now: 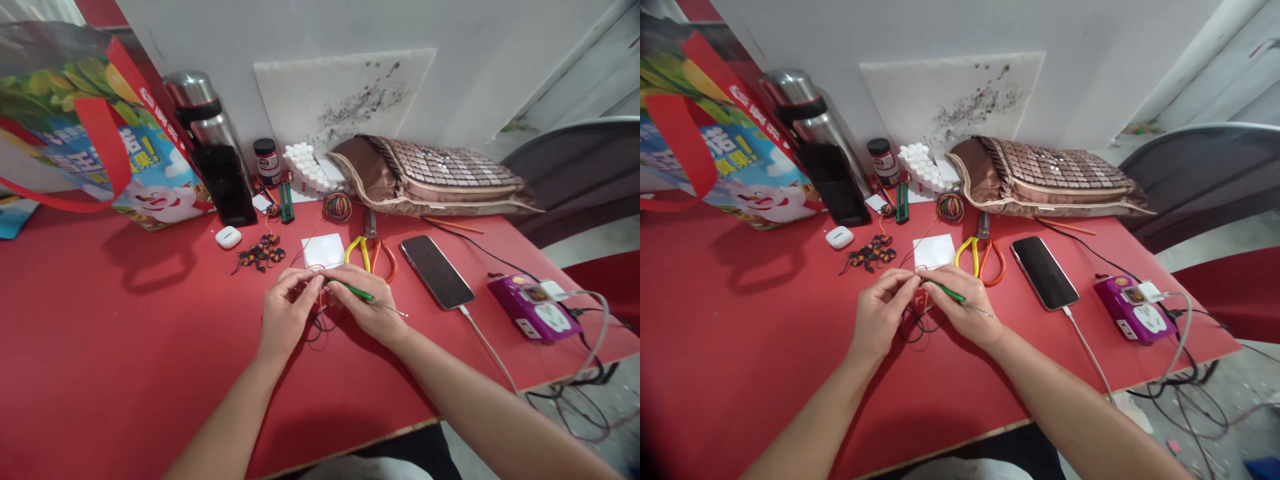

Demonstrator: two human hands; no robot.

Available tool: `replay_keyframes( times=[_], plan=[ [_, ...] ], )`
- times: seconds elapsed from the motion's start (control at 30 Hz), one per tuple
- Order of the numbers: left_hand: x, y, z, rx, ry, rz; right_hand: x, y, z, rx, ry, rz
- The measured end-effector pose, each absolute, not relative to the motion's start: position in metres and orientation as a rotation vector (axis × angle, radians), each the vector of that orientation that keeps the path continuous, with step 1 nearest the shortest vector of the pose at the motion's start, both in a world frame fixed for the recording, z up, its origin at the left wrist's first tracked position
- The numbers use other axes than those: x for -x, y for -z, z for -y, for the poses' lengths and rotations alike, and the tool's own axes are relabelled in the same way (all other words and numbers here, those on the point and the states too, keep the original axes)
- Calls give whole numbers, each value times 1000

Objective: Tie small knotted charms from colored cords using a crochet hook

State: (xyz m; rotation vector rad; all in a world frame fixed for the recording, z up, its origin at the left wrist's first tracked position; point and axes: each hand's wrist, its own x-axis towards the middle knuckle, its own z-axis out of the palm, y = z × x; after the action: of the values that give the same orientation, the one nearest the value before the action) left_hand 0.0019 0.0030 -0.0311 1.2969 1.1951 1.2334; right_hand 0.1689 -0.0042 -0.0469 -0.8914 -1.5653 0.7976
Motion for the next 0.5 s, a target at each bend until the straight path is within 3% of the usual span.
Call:
replay_keyframes(
  times=[0.13,0.37,0.5],
  plan=[
    [-2,34,-5,-1243,-1210,-1140,-171,44,5,905,-914,1527],
    [-2,31,-3,-1247,-1218,-1130,-171,45,-2,928,-1391,1032],
    [-4,30,-2,-1199,-1202,-1127,-171,46,-4,895,-1451,1002]
  ],
)
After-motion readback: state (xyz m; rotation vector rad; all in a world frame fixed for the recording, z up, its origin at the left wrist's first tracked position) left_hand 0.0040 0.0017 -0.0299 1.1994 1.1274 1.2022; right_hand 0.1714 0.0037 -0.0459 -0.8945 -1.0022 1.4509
